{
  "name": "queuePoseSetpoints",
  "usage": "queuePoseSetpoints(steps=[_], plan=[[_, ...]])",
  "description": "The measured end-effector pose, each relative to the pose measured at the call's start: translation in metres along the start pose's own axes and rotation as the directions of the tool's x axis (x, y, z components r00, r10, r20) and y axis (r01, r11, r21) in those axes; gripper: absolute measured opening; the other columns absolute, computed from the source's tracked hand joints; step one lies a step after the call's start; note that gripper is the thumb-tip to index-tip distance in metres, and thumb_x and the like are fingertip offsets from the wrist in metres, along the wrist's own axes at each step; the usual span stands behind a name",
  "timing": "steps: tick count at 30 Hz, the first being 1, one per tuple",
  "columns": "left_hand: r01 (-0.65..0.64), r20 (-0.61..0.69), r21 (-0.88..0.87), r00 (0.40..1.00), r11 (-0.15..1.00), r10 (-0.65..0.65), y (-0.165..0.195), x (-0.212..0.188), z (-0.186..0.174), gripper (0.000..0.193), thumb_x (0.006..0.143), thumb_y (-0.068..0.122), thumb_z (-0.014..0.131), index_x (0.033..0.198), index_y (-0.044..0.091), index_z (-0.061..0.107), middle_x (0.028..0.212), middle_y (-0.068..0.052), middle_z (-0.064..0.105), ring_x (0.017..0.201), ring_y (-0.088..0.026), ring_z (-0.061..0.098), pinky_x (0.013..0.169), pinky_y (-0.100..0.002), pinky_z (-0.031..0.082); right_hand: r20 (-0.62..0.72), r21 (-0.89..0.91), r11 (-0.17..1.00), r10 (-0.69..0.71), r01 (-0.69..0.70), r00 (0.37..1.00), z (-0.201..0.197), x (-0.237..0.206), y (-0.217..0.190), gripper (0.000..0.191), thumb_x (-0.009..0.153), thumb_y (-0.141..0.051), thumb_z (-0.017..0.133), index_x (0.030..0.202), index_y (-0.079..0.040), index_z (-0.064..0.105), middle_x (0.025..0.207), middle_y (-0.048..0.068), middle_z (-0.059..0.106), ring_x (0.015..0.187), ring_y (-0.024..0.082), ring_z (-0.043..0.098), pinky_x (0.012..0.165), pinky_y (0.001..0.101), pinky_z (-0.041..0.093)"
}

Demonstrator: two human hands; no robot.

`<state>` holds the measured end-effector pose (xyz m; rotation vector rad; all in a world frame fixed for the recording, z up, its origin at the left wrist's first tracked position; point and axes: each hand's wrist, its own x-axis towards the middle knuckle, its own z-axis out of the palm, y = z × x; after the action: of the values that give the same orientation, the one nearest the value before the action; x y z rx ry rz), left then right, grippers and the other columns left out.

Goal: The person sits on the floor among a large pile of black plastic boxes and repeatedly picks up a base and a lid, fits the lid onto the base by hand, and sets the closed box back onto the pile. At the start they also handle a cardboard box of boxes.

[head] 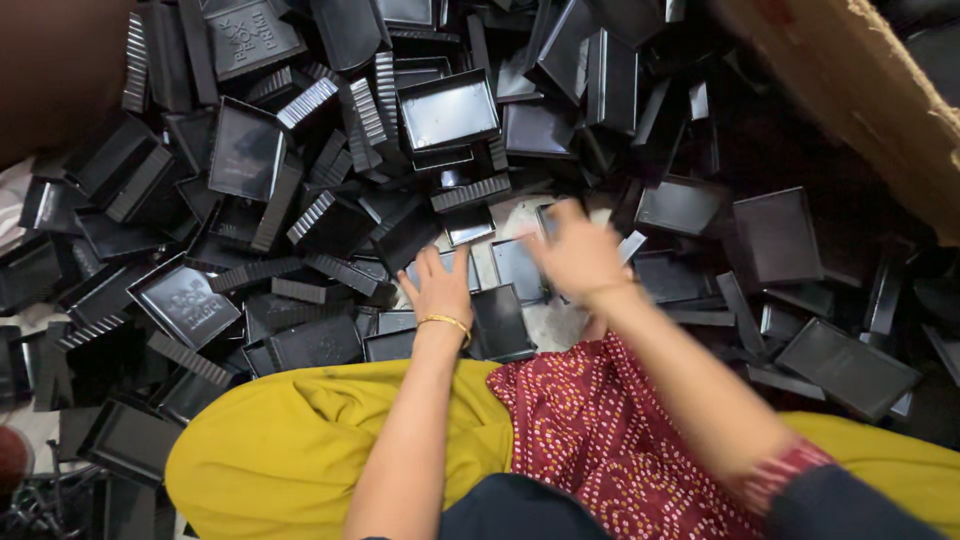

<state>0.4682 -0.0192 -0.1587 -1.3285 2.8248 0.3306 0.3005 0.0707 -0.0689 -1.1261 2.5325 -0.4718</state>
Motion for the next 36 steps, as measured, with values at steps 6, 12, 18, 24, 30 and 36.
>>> queuePoseSetpoints(steps=[6, 12, 18, 24, 30, 36], plan=[[-0.021, -0.047, -0.123, 0.999, 0.992, 0.015, 0.002, 0.002, -0.014, 0.079, 0.073, 0.012, 0.076, 0.146, 0.023, 0.046, 0.133, -0.015, 0.048, 0.13, -0.035, 0.045, 0.111, -0.054, 0.037, 0.12, -0.274, 0.962, 0.019, 0.015, 0.993, 0.087, 0.012, -0.005, 0.082, 0.075, -0.052, 0.079, 0.144, -0.021, 0.047, 0.128, 0.023, 0.046, 0.114, 0.045, 0.054, 0.087, 0.0571, 0.051], [0.03, -0.073, -0.739, 0.99, 0.673, -0.125, -0.001, -0.016, -0.045, 0.083, 0.077, 0.026, 0.075, 0.153, 0.019, 0.041, 0.122, -0.02, 0.047, 0.112, -0.034, 0.048, 0.102, -0.046, 0.041, -0.174, 0.068, 0.994, -0.077, 0.09, 0.982, 0.048, -0.006, 0.035, 0.06, 0.068, -0.039, 0.084, 0.122, -0.018, 0.069, 0.118, 0.026, 0.051, 0.108, 0.041, 0.056, 0.094, 0.0484, 0.052], [0.229, 0.246, -0.726, 0.967, -0.648, 0.067, 0.019, -0.015, -0.03, 0.045, 0.101, 0.041, 0.054, 0.139, 0.018, 0.053, 0.111, -0.007, 0.059, 0.096, -0.02, 0.06, 0.085, -0.037, 0.053, 0.326, 0.85, 0.38, 0.165, -0.365, 0.931, -0.005, -0.059, 0.067, 0.036, 0.092, -0.024, 0.081, 0.105, -0.003, 0.055, 0.096, 0.005, 0.058, 0.086, 0.018, 0.054, 0.069, 0.0337, 0.041], [0.303, 0.327, -0.765, 0.943, -0.568, 0.062, 0.047, -0.019, -0.013, 0.05, 0.101, 0.057, 0.041, 0.13, 0.018, 0.055, 0.112, -0.005, 0.064, 0.094, -0.016, 0.065, 0.081, -0.032, 0.057, 0.129, 0.765, 0.637, -0.006, -0.096, 0.992, 0.013, -0.107, 0.009, 0.061, 0.074, -0.026, 0.086, 0.127, -0.013, 0.059, 0.103, 0.007, 0.068, 0.094, 0.014, 0.071, 0.083, 0.0294, 0.058], [0.102, 0.106, -0.971, 0.994, -0.218, -0.01, 0.032, -0.015, -0.023, 0.05, 0.109, 0.053, 0.036, 0.114, 0.012, 0.065, 0.096, -0.003, 0.064, 0.081, -0.016, 0.06, 0.073, -0.032, 0.051, 0.419, 0.727, 0.605, -0.017, -0.324, 0.908, 0.0, -0.102, 0.021, 0.057, 0.081, -0.031, 0.08, 0.131, -0.007, 0.065, 0.095, 0.008, 0.073, 0.088, 0.017, 0.07, 0.081, 0.0301, 0.056], [-0.211, -0.372, -0.824, 0.902, 0.527, -0.221, 0.023, -0.003, -0.035, 0.057, 0.111, 0.036, 0.033, 0.077, 0.002, 0.062, 0.072, -0.016, 0.062, 0.071, -0.035, 0.062, 0.069, -0.043, 0.045, 0.194, 0.775, 0.622, -0.067, -0.111, 0.979, 0.007, -0.112, 0.021, 0.047, 0.086, -0.025, 0.08, 0.123, -0.003, 0.062, 0.108, 0.002, 0.066, 0.099, 0.012, 0.069, 0.09, 0.0256, 0.055]])
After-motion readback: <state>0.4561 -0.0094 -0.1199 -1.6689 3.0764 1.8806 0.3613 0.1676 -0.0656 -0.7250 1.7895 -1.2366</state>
